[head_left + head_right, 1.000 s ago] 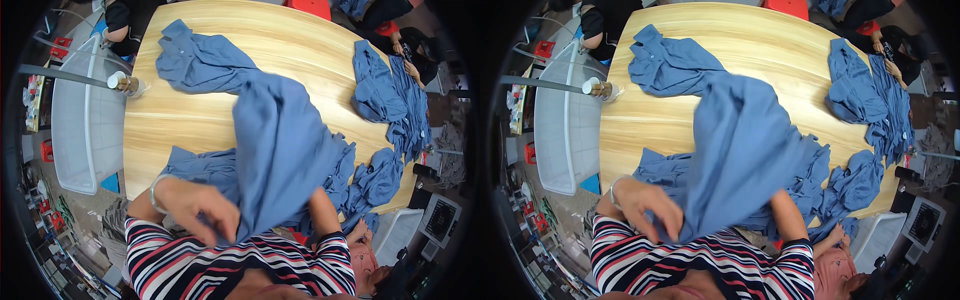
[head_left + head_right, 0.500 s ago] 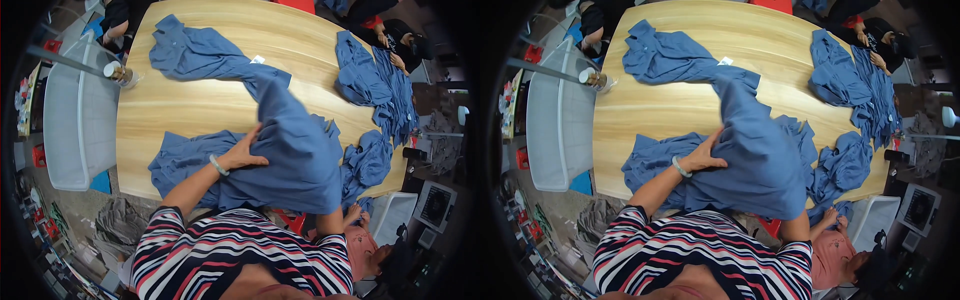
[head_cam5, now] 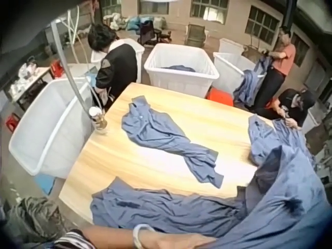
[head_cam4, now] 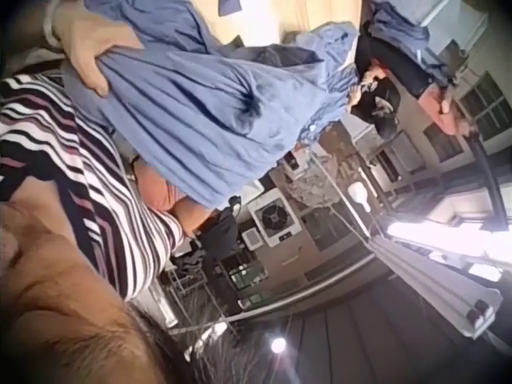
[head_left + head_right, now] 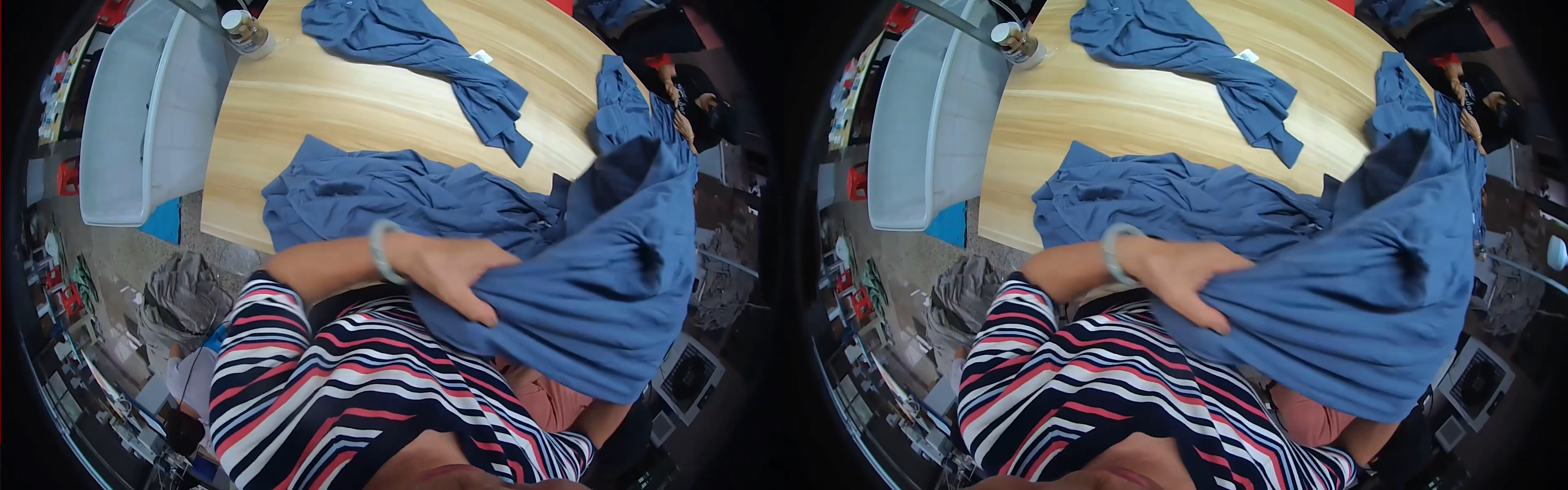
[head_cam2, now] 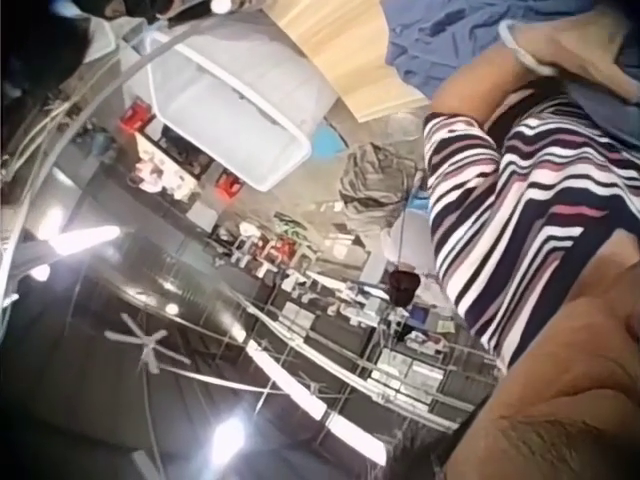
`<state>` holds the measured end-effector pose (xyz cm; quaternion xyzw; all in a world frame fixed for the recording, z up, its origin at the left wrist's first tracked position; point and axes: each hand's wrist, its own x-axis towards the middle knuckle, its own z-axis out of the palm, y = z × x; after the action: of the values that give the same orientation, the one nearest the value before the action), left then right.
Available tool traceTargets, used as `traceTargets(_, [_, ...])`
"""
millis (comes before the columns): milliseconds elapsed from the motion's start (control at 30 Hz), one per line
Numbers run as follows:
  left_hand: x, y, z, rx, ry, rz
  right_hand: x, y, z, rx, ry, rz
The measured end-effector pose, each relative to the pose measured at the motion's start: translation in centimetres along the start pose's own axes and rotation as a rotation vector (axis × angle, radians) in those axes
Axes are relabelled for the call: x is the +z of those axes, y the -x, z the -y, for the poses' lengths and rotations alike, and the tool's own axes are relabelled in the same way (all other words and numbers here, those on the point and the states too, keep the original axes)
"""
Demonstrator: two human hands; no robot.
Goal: Inspecting blue fabric garments for loose threads and cutting them off using scissors.
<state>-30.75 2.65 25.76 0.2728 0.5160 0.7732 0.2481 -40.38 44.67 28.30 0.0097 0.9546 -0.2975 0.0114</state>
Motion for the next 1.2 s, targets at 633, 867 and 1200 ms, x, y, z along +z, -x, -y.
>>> traceTargets(633, [-9.8,17.1,6.0,-0.672,-0.949,-0.727,3.7,1.8,12.7,-0.284,0.243,0.964])
traceTargets(867, [-25.2,5.1,9.3,-0.449,-1.592,-0.817,8.6,-1.2,15.2,-0.236,0.184,0.836])
traceTargets(1200, [-25.2,-11.6,19.0,-0.435,-1.028,-0.937,10.7,-2.4,14.5,0.039,0.094,0.708])
